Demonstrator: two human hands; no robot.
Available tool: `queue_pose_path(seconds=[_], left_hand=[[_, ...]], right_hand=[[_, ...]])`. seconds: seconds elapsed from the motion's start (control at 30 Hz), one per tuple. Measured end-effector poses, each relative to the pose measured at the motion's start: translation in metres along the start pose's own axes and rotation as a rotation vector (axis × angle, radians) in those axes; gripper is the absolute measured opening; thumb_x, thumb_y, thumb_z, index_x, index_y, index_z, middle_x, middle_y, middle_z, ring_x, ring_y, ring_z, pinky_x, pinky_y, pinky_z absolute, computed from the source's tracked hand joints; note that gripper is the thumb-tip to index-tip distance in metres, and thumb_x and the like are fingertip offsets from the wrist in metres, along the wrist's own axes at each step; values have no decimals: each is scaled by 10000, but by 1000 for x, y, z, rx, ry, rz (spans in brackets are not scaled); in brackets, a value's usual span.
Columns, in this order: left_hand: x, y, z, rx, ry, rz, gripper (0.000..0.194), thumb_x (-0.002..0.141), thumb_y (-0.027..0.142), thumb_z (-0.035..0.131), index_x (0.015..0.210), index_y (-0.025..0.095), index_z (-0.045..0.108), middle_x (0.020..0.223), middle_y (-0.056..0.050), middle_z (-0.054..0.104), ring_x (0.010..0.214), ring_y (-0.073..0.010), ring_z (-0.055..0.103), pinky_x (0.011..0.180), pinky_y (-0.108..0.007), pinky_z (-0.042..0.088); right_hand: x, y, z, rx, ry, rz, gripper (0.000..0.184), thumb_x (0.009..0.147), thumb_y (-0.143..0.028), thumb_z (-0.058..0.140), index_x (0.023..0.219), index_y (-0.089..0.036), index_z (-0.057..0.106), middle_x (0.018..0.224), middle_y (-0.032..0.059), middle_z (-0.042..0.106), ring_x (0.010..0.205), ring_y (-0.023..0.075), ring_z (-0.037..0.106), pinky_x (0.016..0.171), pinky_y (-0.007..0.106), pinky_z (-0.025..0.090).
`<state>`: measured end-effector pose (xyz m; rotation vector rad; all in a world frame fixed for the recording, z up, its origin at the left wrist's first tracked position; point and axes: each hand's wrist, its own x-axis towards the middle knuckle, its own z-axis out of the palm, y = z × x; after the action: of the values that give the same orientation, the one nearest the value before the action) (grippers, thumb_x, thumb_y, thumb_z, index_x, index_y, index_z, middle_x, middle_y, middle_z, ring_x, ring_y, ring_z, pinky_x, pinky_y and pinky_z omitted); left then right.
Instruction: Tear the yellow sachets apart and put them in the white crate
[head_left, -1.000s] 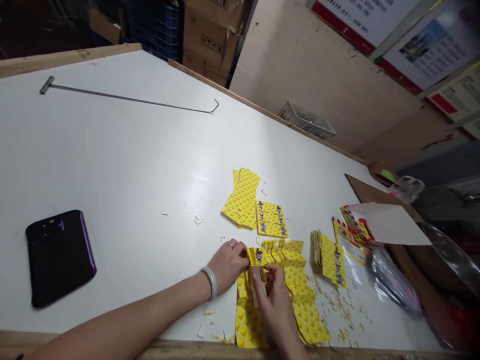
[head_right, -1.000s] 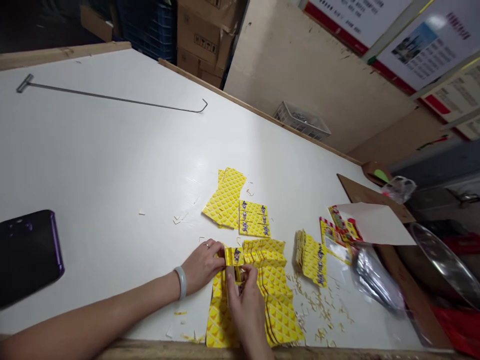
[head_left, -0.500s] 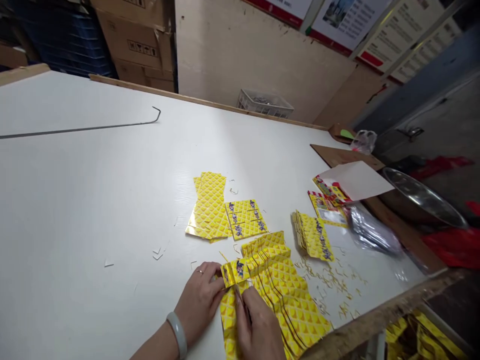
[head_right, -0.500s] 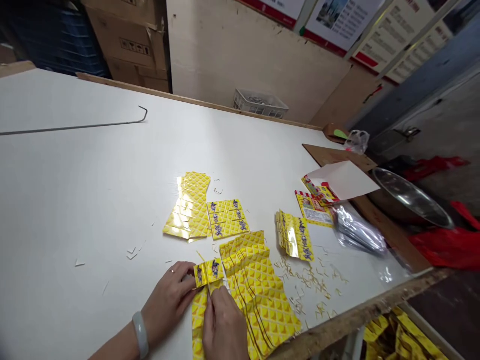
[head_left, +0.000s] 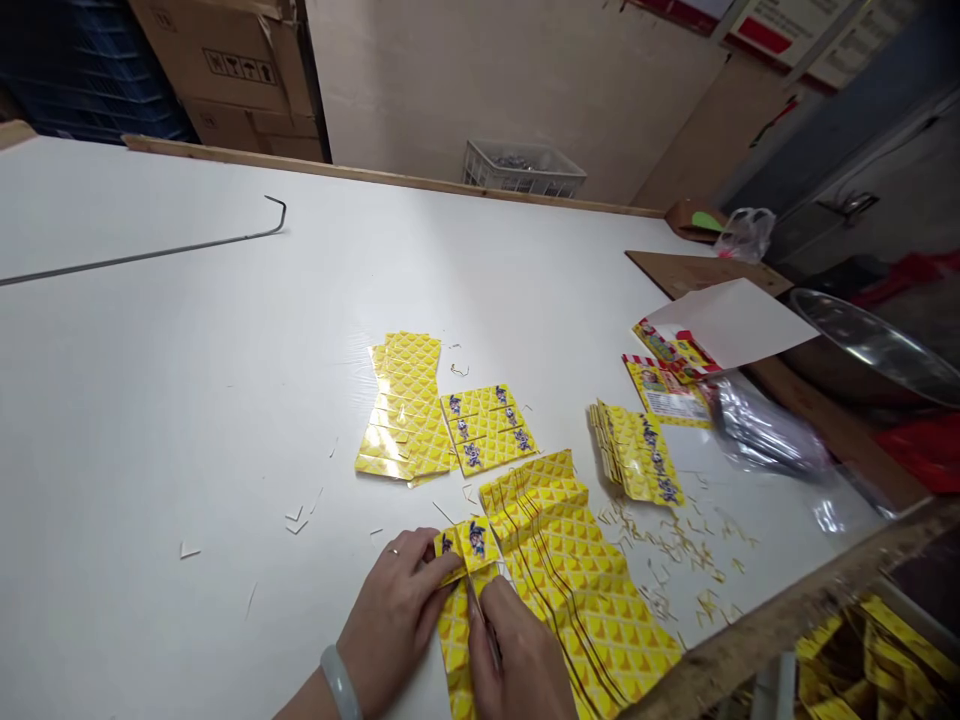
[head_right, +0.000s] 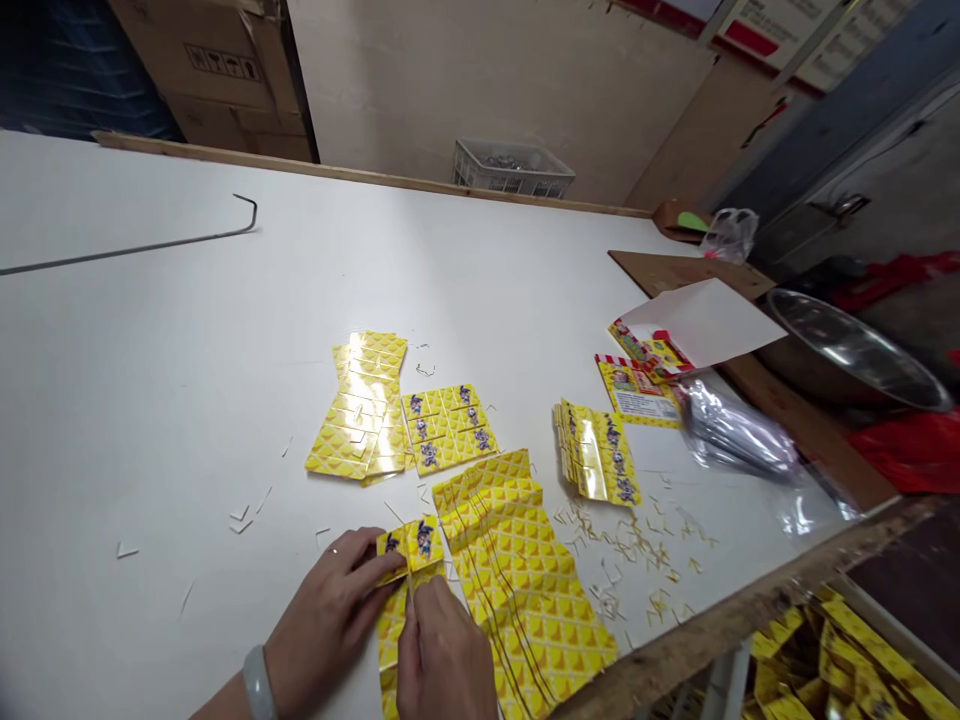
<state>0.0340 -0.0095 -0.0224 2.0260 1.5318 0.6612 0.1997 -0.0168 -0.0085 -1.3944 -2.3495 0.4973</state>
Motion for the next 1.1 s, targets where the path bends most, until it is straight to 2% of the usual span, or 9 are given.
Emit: queue_pose_path(seconds=[0.2, 0.37, 0.5, 0.57, 0.63, 0.73, 0.8, 0.9, 1.1], left_hand=[[1, 6, 1, 34, -22, -67, 245, 818, 123, 438, 963, 271, 568, 1079, -54, 459, 925, -151, 496, 794, -352, 534], [-4, 11, -3, 78, 110, -8, 244, 800, 124, 470, 986, 255, 559, 1234, -68, 365, 1132, -193, 402, 910, -381, 498], [-14, 21, -15, 55, 233, 170, 306, 748, 150, 514, 1053, 179, 509, 1169, -99, 431, 1126, -218, 385, 952, -404, 445], [-19, 25, -18, 5, 144, 253, 250, 748, 230, 532, 991, 175, 518, 1080, -76, 491, 1047, -201, 428, 918, -377, 452], [-24, 28, -16, -5, -14, 260, 238, 763, 302, 520, 971, 187, 522, 1037, -49, 527, 999, -189, 453, 904, -367, 457], [-30, 31, -6, 81, -158, 205, 351, 771, 321, 500, 1098, 195, 487, 1156, -50, 511, 1059, -213, 446, 930, -385, 448], [-34, 32, 3, 151, -152, 178, 498, 758, 406, 531, 1192, 181, 438, 1232, -70, 475, 1095, -238, 435, 935, -394, 450], [-35, 33, 20, 242, -89, 128, 734, 663, 631, 581, 1192, 141, 446, 1215, -92, 483, 1042, -251, 466, 863, -395, 489], [-21, 27, 37, 314, -38, 194, 283, 848, 426, 424, 949, 186, 534, 1063, -45, 539, 914, -197, 523, 685, -331, 499]], right_hand=[[0, -2, 2, 31, -16, 64, 153, 882, -163, 332, 767, -198, 427, 697, 23, 532, 599, 129, 528, 515, 210, 341], [2, -3, -6, 59, -135, 186, 189, 912, -228, 332, 775, -196, 458, 717, 32, 558, 635, 147, 554, 531, 223, 373], [-5, -2, -23, 161, -285, 270, 269, 872, -325, 447, 1096, -176, 449, 1037, 92, 583, 950, 191, 581, 783, 278, 473], [-15, 2, -28, 173, -299, 274, 566, 817, -322, 519, 1303, -158, 279, 1251, 139, 477, 1150, 223, 487, 942, 340, 426], [-25, 7, -30, 213, -276, 301, 689, 793, -299, 534, 1362, -156, 173, 1336, 156, 389, 1229, 233, 415, 975, 359, 411], [-33, 12, -30, 385, -224, 427, 634, 831, -323, 491, 1350, -162, 164, 1220, 147, 476, 1100, 203, 522, 789, 282, 514], [-34, 13, -30, 480, -214, 491, 602, 854, -352, 476, 1336, -161, 171, 1056, 108, 560, 912, 175, 597, 666, 244, 521], [-32, 10, -32, 441, -250, 445, 443, 870, -372, 459, 1242, -161, 344, 900, 66, 605, 772, 164, 604, 664, 249, 501], [-20, 3, -45, 243, -301, 302, 336, 915, -388, 351, 1059, -161, 552, 969, 98, 631, 866, 196, 593, 753, 271, 446]])
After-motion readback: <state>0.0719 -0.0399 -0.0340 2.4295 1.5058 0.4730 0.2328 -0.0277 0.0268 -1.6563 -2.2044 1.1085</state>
